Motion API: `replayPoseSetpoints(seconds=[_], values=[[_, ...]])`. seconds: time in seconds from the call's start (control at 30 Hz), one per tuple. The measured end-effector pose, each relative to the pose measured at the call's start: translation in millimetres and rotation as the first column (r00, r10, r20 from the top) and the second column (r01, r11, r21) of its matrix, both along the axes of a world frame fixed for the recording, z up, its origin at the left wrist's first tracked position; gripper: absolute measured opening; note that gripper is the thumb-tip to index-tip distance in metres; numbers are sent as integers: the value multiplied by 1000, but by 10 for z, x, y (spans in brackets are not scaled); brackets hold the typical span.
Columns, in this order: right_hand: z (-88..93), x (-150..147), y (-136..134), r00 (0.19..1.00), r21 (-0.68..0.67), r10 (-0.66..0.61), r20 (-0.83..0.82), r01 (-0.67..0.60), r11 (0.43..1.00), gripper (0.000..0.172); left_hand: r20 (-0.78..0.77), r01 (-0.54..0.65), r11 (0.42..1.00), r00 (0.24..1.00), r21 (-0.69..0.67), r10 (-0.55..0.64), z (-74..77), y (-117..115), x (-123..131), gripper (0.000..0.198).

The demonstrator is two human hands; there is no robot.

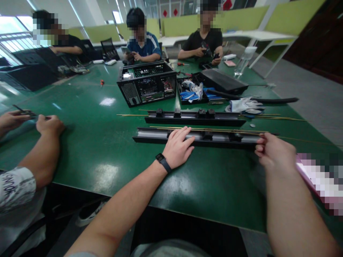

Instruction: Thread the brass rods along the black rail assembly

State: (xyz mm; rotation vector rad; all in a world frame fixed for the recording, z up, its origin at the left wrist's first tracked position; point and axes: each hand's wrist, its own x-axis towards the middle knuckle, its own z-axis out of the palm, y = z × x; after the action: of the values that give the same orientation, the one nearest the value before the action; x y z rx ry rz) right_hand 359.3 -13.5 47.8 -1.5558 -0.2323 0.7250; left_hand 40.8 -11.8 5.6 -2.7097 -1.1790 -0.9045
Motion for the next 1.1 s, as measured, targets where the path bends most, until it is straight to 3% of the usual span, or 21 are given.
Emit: replayPoseSetpoints(seconds=[0.47,0.73,0.97,1.1], values=[[-42,45,7,1000,-3,9,10,-9,1000,19,3,2,1000,1000,-7,-2,-1,1,-3,33],[-16,67,16,999,-37,-54,10,54,998,20,20,-15,1000,1000,-1,15,-36,22,-22,33],[-50,54,18,999,-22,34,13,-34,999,18,20,-10,1000,1000,19,10,-35,27,-15,32],[-76,81,29,1000,-6,22,2,-22,1000,20,21,-9,1000,1000,10,9,-36,26,-14,33]])
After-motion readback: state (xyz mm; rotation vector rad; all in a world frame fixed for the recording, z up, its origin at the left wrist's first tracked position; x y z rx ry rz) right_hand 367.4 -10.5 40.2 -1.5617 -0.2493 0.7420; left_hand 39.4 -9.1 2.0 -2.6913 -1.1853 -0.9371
